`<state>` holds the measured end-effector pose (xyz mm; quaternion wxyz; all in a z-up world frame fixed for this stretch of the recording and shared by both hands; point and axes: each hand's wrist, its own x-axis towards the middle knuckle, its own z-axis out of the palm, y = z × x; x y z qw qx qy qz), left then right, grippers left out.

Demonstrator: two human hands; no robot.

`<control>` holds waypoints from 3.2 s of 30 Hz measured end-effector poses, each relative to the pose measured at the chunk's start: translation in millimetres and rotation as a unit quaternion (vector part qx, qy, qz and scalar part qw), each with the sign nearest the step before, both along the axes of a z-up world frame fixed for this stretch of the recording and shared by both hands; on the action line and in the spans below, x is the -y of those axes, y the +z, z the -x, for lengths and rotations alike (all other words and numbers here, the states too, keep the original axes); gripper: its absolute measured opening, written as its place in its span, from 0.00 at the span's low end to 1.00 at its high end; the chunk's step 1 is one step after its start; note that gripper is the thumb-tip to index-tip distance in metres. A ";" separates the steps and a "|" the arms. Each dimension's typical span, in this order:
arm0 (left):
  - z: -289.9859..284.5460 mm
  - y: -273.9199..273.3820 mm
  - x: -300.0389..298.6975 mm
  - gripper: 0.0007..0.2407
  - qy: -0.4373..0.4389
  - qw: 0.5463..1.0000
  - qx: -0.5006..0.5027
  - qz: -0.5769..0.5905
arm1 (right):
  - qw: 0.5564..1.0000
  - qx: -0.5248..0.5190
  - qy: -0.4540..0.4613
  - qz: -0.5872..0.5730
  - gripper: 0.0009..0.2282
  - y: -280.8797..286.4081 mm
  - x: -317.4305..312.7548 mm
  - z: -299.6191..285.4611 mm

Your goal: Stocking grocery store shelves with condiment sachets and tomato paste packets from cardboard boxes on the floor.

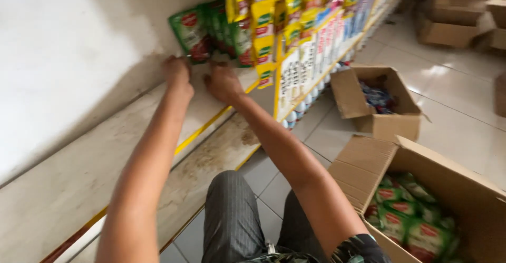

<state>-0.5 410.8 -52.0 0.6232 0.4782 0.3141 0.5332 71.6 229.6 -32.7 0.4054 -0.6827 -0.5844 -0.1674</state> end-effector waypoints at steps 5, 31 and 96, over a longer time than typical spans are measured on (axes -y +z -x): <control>41.0 52.2 151.1 0.06 -0.102 0.973 0.204 0.032 | 0.977 -0.126 0.158 -0.069 0.10 21.1 84.0 5.0; -204.2 -130.7 586.5 0.14 -0.548 0.835 0.013 0.055 | 0.813 -0.574 0.024 -0.099 0.09 -135.6 615.5 -190.4; -134.3 -93.3 529.7 0.06 -0.506 0.796 -0.120 -0.309 | 0.892 -0.437 -0.113 0.008 0.05 -113.9 617.4 -159.0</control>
